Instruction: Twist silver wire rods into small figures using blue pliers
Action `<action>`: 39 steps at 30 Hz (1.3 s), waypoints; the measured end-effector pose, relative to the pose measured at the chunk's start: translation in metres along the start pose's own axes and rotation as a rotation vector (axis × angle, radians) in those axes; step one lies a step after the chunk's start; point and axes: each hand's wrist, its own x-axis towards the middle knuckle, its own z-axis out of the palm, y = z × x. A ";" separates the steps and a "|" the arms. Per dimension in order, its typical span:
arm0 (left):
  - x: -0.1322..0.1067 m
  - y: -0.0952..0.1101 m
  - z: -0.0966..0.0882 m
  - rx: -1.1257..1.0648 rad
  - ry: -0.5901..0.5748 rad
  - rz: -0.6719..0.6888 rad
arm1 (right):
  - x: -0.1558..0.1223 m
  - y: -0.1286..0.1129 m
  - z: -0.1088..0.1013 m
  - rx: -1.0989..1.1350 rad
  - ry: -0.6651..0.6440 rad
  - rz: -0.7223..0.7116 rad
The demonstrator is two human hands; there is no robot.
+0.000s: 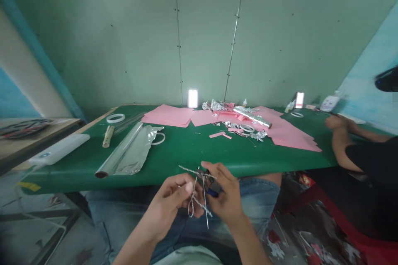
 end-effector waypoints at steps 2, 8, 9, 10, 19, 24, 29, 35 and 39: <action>-0.001 0.002 -0.003 0.039 0.025 0.027 | -0.002 0.000 -0.006 -0.058 -0.056 -0.021; -0.003 0.002 0.004 -0.035 0.124 0.119 | -0.010 -0.010 -0.008 -0.250 -0.060 -0.016; -0.003 0.002 0.006 -0.046 0.152 0.141 | -0.010 -0.011 -0.008 -0.285 -0.062 -0.010; -0.004 0.003 0.007 -0.054 0.174 0.158 | -0.011 -0.011 -0.009 -0.318 -0.059 -0.011; -0.010 0.011 0.012 -0.094 0.269 0.100 | -0.010 -0.012 -0.023 -0.540 -0.013 -0.186; -0.008 0.013 0.009 -0.058 0.293 0.140 | -0.010 -0.015 -0.024 -0.435 -0.022 -0.061; -0.001 0.012 -0.003 0.027 0.343 0.255 | -0.007 -0.007 -0.012 -0.199 -0.212 0.443; 0.009 0.009 -0.015 0.013 0.371 0.213 | 0.044 0.066 0.009 -0.456 -0.292 0.470; 0.010 0.013 -0.018 -0.014 0.384 0.211 | 0.081 0.120 0.019 -0.414 -0.319 0.480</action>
